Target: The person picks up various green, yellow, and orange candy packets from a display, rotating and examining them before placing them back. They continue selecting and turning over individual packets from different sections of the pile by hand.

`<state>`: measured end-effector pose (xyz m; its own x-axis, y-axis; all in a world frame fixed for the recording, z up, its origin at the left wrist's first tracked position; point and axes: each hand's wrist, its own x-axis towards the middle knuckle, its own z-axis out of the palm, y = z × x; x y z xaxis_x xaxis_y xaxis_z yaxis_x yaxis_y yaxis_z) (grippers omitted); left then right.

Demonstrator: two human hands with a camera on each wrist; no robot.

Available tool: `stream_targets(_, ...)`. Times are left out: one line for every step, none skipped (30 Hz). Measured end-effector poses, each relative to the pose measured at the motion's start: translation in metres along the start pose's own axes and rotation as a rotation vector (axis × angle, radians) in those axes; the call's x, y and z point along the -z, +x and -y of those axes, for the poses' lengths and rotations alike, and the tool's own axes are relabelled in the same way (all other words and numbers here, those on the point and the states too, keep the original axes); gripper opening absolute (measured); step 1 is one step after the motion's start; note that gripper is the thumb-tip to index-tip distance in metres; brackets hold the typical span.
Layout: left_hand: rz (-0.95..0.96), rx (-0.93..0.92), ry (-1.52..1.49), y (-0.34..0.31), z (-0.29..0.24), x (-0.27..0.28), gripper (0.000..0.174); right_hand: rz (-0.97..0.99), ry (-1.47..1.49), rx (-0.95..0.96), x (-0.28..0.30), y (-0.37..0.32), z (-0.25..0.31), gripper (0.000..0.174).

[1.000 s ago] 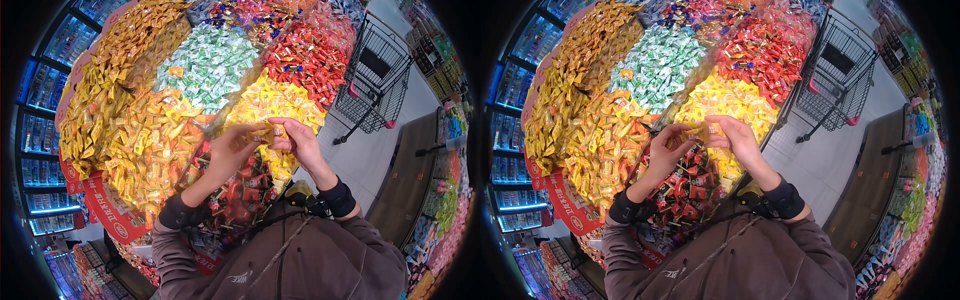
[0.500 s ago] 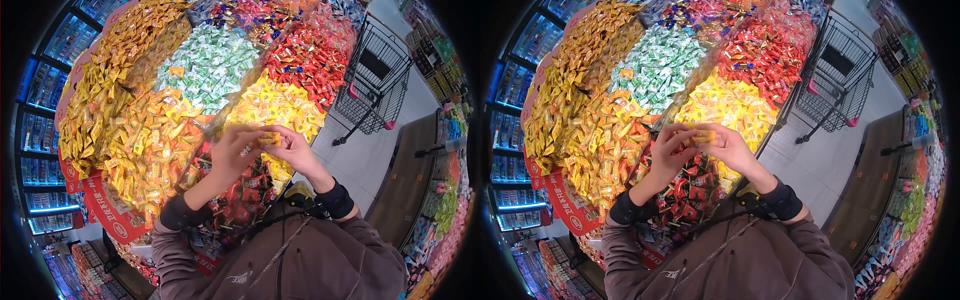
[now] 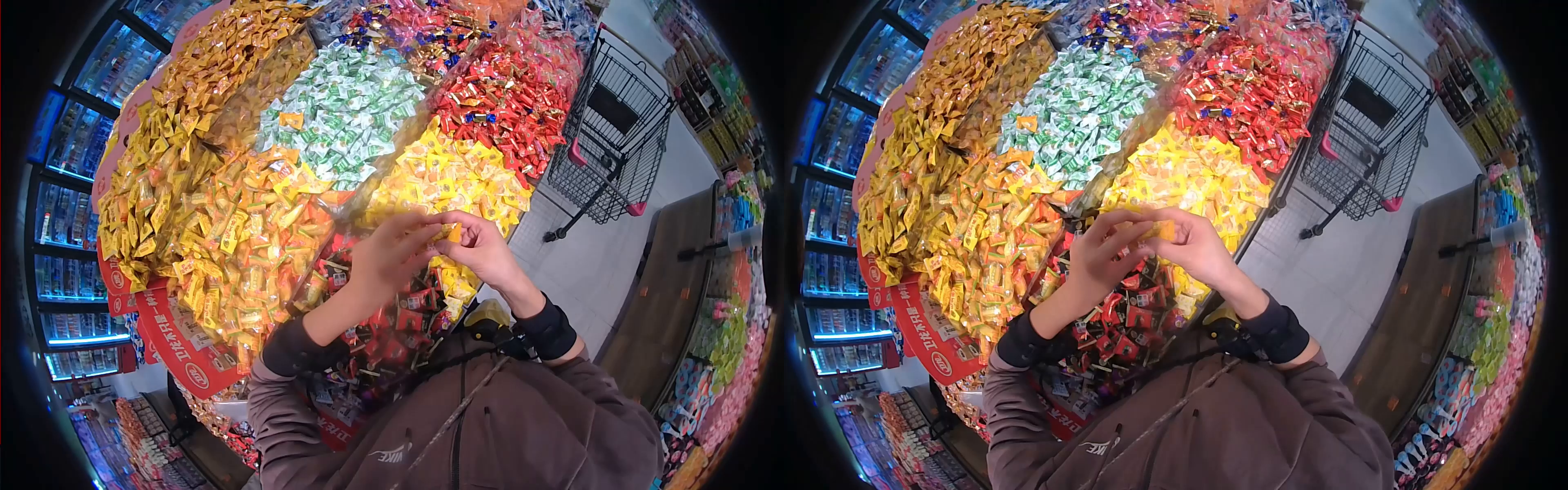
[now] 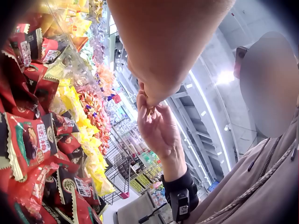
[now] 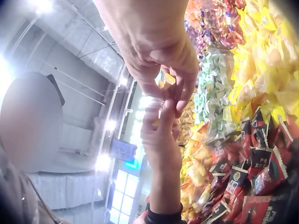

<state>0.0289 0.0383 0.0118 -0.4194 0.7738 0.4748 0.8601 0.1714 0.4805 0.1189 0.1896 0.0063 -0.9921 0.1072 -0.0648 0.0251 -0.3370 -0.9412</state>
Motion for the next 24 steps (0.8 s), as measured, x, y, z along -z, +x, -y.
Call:
stream_targets(-0.001, -0.020, 0.029, 0.001, 0.000, 0.000, 0.042, -0.022, -0.032, -0.004, 0.000, 0.000, -0.002, 0.031)
stream_targets(-0.002, -0.039, 0.058, 0.002, 0.000, 0.001, 0.042, -0.043, -0.064, -0.008, 0.000, 0.001, -0.004, 0.029)
stream_targets(-0.002, -0.058, 0.087, 0.003, -0.001, 0.002, 0.042, -0.047, -0.058, -0.004, 0.001, 0.002, -0.007, 0.030)
stream_targets(0.019, -0.076, 0.122, 0.005, -0.001, 0.003, 0.042, -0.051, -0.051, 0.002, 0.002, 0.003, -0.010, 0.031)
stream_targets(0.039, -0.095, 0.158, 0.007, -0.002, 0.004, 0.041, -0.056, -0.046, 0.008, 0.003, 0.003, -0.010, 0.033)
stream_targets(0.058, -0.113, 0.194, 0.008, -0.002, 0.005, 0.041, -0.045, -0.013, 0.020, 0.002, 0.004, -0.009, 0.035)
stream_targets(0.088, -0.106, 0.195, 0.009, -0.002, 0.006, 0.041, -0.032, 0.018, 0.033, -0.001, 0.006, -0.007, 0.037)
stream_targets(0.115, -0.100, 0.198, 0.008, -0.001, 0.006, 0.040, -0.004, 0.031, 0.038, -0.001, 0.007, -0.005, 0.038)
stream_targets(0.141, -0.094, 0.201, 0.009, 0.000, 0.007, 0.040, 0.024, 0.043, 0.042, -0.001, 0.007, -0.002, 0.039)
stream_targets(0.145, -0.096, 0.180, 0.012, -0.002, 0.009, 0.039, 0.064, 0.036, 0.037, 0.002, 0.006, 0.001, 0.040)
stream_targets(0.130, -0.113, 0.167, 0.015, -0.002, 0.009, 0.039, 0.091, 0.039, 0.029, 0.004, 0.005, 0.002, 0.041)
stream_targets(0.116, -0.130, 0.157, 0.017, 0.000, 0.010, 0.039, 0.118, 0.042, 0.020, 0.007, 0.004, 0.002, 0.042)
stream_targets(0.101, -0.146, 0.148, 0.019, 0.002, 0.011, 0.038, 0.124, 0.088, 0.025, 0.009, 0.006, 0.000, 0.042)
stream_targets(0.146, -0.024, 0.095, 0.021, 0.001, 0.012, 0.035, 0.131, 0.134, 0.028, 0.012, 0.008, -0.004, 0.041)
stream_targets(0.125, -0.061, 0.133, 0.026, 0.003, 0.016, 0.033, 0.140, 0.181, 0.032, 0.013, 0.011, -0.005, 0.041)
stream_targets(0.106, -0.098, 0.170, 0.033, 0.002, 0.022, 0.031, 0.147, 0.210, 0.059, 0.013, 0.013, -0.004, 0.039)
stream_targets(0.086, -0.133, 0.208, 0.039, 0.003, 0.028, 0.029, 0.150, 0.217, 0.058, 0.014, 0.015, -0.005, 0.038)
stream_targets(0.071, -0.138, 0.220, 0.049, 0.012, 0.033, 0.025, 0.154, 0.224, 0.056, 0.016, 0.018, -0.006, 0.038)
stream_targets(0.007, -0.145, 0.266, 0.060, 0.017, 0.041, 0.024, 0.157, 0.233, 0.052, 0.018, 0.021, -0.007, 0.038)
stream_targets(-0.057, -0.152, 0.311, 0.074, 0.021, 0.052, 0.023, 0.149, 0.183, 0.049, 0.018, 0.023, -0.007, 0.036)
stream_targets(-0.120, -0.160, 0.355, 0.088, 0.026, 0.063, 0.022, 0.146, 0.174, 0.033, 0.019, 0.025, -0.007, 0.036)
stream_targets(-0.146, -0.112, 0.424, 0.101, 0.033, 0.076, 0.020, 0.141, 0.167, 0.015, 0.019, 0.027, -0.007, 0.035)
stream_targets(-0.171, -0.064, 0.491, 0.114, 0.042, 0.089, 0.018, 0.134, 0.159, -0.003, 0.019, 0.028, -0.007, 0.035)
stream_targets(-0.184, -0.018, 0.532, 0.127, 0.057, 0.102, 0.017, 0.130, 0.162, -0.004, 0.018, 0.030, -0.009, 0.034)
